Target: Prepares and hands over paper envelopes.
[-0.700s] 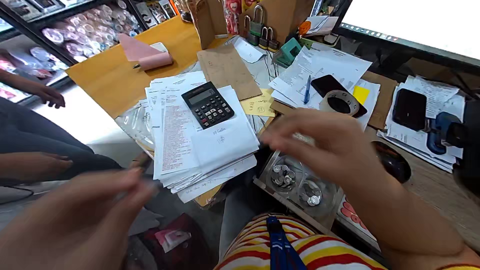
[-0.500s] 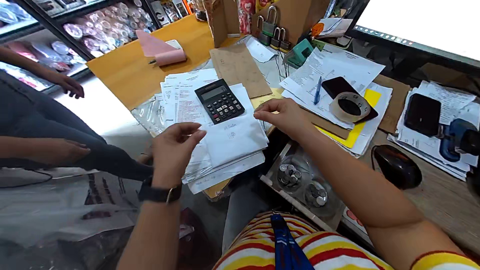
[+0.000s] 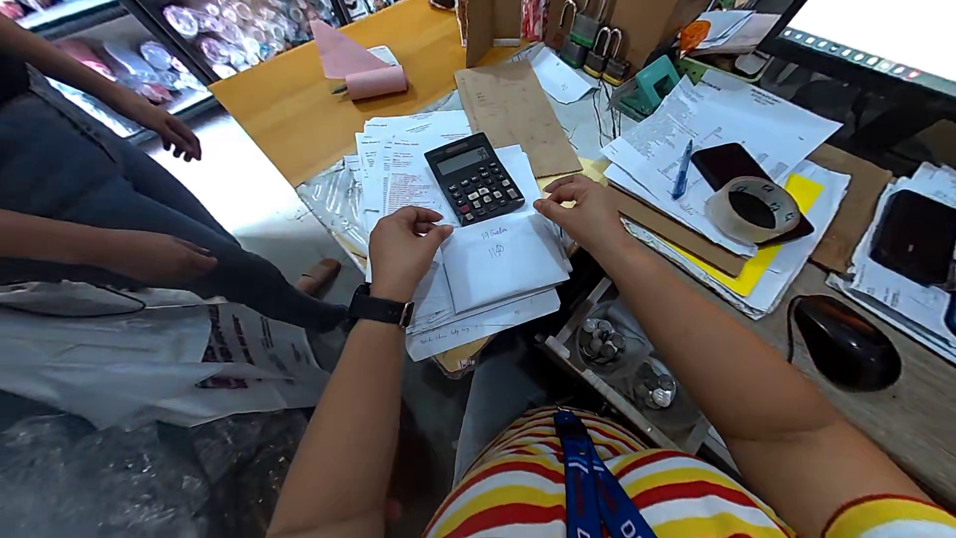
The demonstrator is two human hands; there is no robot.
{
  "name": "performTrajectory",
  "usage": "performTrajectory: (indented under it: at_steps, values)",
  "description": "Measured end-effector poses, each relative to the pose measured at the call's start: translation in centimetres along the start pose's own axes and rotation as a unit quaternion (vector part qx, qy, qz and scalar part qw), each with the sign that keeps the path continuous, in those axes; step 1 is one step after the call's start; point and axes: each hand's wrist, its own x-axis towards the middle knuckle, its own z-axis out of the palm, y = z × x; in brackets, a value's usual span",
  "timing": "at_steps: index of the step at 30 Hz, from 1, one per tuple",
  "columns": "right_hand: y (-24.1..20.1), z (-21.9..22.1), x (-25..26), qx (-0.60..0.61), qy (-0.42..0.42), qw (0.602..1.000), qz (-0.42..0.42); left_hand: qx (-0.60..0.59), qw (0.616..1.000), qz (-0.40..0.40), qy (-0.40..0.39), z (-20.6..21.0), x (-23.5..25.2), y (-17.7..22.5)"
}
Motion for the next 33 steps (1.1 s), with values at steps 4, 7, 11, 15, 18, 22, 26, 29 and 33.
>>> performTrajectory:
  at_steps: [4,7,11,15,18,22,26,29,33]
  values:
    - [-0.5,-0.2,0.0,-0.002,0.014,1.0,0.007,0.005,1.0,0.007,-0.006,-0.1,0.2,0.3]
    - [-0.7,-0.3,0.1,-0.008,0.019,1.0,0.002,0.017,1.0,0.015,-0.017,-0.4,0.3,0.7]
    - [0.0,0.0,-0.4,0.034,0.057,0.996,-0.053,-0.017,0.998,0.065,-0.001,-0.9,-0.3,1.1]
    - [-1.4,-1.1,-2.0,0.306,-0.015,0.95,0.061,-0.281,0.957,0.028,-0.068,-0.4,-2.8,1.9]
    - [-1.4,-1.5,-2.6,0.398,-0.066,0.9,0.166,-0.386,0.906,-0.036,-0.169,1.6,-3.4,2.2]
    - [-0.4,-1.1,-2.1,0.38,-0.068,0.897,0.216,-0.395,0.898,-0.082,-0.176,3.3,-1.8,1.4]
    - [-0.3,-1.0,-1.5,0.361,-0.066,0.9,0.236,-0.375,0.914,-0.091,-0.127,2.7,-0.9,0.1]
    - [-0.2,-0.8,-1.2,0.336,-0.059,0.91,0.234,-0.384,0.913,-0.092,-0.102,2.6,-1.2,-0.5]
    - [0.0,-0.2,-1.2,0.286,-0.052,0.934,0.207,-0.373,0.919,-0.085,-0.091,2.4,-1.8,-1.1]
